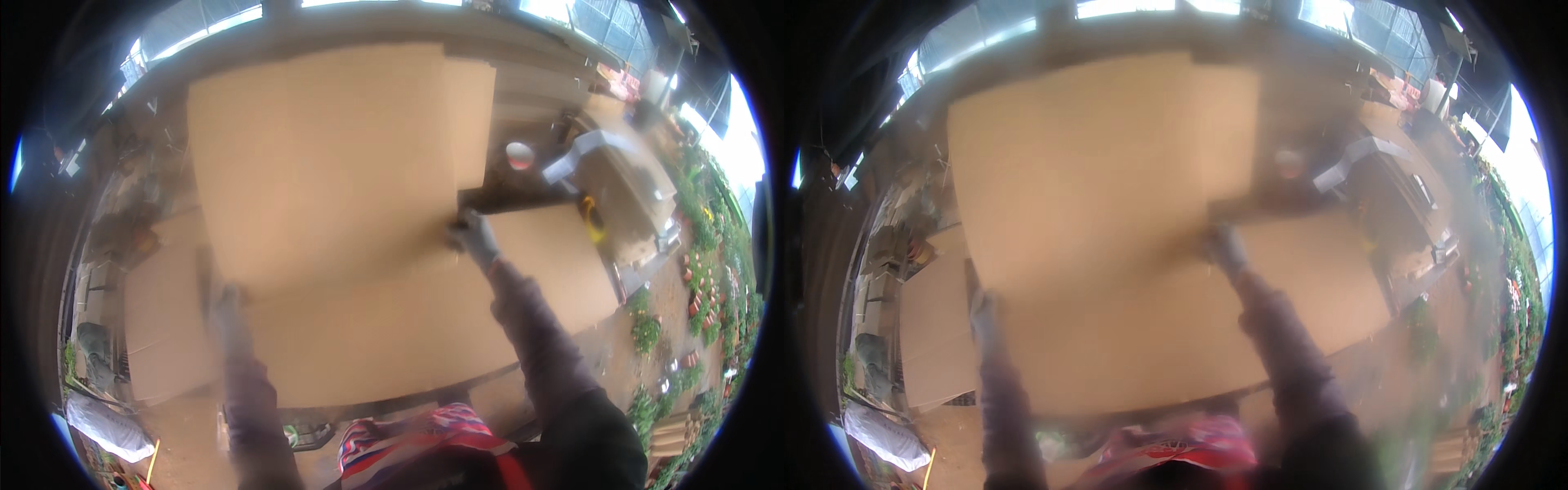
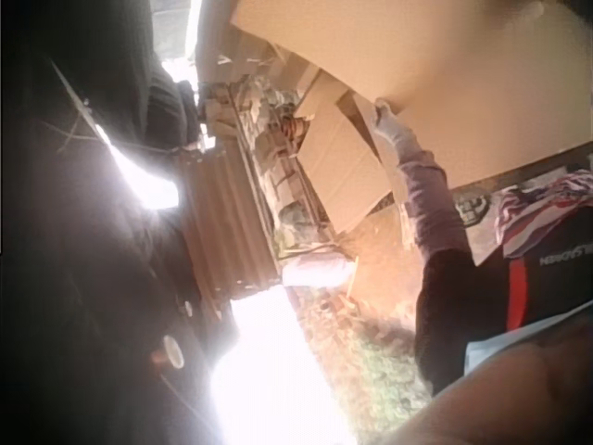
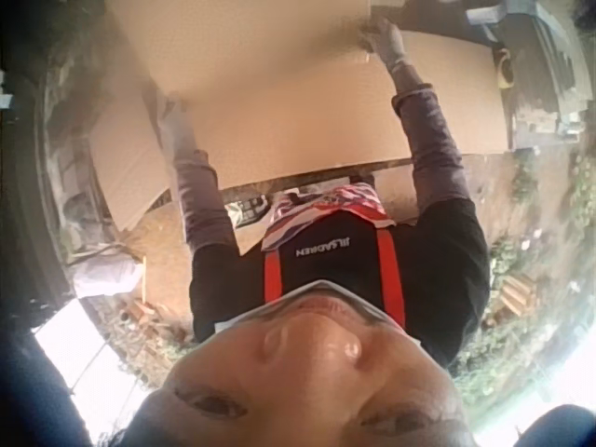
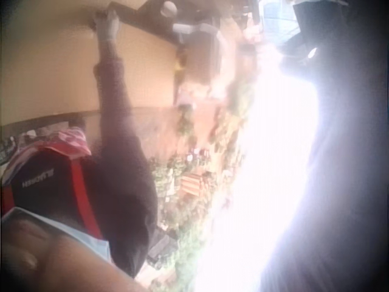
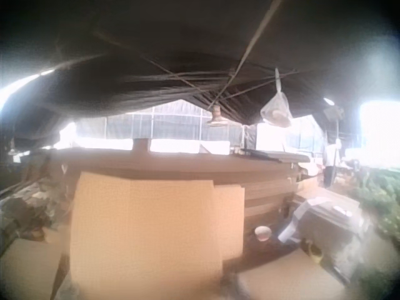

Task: The person uses a utility knife to cut a large sheet of cardboard into smaller pieces. They also briefly handle a potted plant and a smartphone during the process.

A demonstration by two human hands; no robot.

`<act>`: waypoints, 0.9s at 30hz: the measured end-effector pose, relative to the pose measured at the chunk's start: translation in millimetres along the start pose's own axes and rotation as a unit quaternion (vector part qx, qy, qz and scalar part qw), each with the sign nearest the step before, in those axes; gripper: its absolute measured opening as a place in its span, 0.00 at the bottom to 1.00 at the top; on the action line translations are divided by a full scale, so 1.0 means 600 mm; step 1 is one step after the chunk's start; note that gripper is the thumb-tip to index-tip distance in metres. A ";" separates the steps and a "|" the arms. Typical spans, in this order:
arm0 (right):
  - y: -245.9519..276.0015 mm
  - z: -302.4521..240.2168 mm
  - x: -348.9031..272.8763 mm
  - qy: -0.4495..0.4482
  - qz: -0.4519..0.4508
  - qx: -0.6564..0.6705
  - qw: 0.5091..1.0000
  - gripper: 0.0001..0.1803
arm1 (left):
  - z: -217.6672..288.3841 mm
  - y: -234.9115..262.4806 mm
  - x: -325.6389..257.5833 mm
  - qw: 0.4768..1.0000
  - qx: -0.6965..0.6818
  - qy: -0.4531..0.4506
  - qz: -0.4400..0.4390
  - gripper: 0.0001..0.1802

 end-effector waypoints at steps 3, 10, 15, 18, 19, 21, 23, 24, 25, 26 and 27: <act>0.118 0.030 0.153 -0.092 0.081 0.000 0.992 0.04 | 0.039 -0.186 0.005 0.996 -0.090 -0.017 -0.015 0.25; 0.229 0.232 0.448 0.038 0.075 0.075 0.994 0.08 | -0.028 -0.404 -0.308 0.980 0.134 -0.037 -0.143 0.30; 0.244 0.376 0.510 -0.014 0.072 -0.021 0.997 0.09 | -0.057 -0.309 -0.550 0.948 0.308 0.062 -0.043 0.24; 0.244 0.432 0.526 -0.094 0.108 -0.012 0.990 0.09 | -0.053 -0.257 -0.621 0.947 0.316 0.051 0.015 0.24; 0.243 0.441 0.526 -0.121 0.133 0.003 0.984 0.10 | -0.051 -0.252 -0.629 0.950 0.305 0.056 0.034 0.24; 0.240 0.440 0.508 -0.076 0.154 0.054 0.984 0.17 | -0.046 -0.274 -0.643 0.950 0.297 0.073 0.057 0.24; 0.244 0.412 0.460 0.045 0.160 0.007 0.986 0.23 | -0.044 -0.326 -0.630 0.944 0.315 0.095 0.035 0.24; 0.253 0.400 0.415 -0.037 0.124 0.196 0.972 0.22 | -0.042 -0.361 -0.623 0.921 0.385 0.044 -0.037 0.25; 0.262 0.386 0.367 -0.128 0.123 0.429 0.886 0.20 | -0.037 -0.400 -0.615 0.914 0.388 -0.020 -0.116 0.28; 0.270 0.374 0.318 -0.211 0.155 0.587 0.766 0.19 | -0.036 -0.442 -0.605 0.907 0.380 -0.073 -0.166 0.29; 0.298 0.361 0.256 -0.071 0.128 0.401 0.904 0.22 | -0.036 -0.488 -0.602 0.899 0.360 -0.127 -0.213 0.30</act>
Point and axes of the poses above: each hand's wrist, its own x-axis towards the middle knuckle, its own y-axis out of the back of the hand, z = x × y, the point moved 1 cm from there along x, towards the middle knuckle, and after that the axes turned 4 degrees about z, right-handed, at the moved point
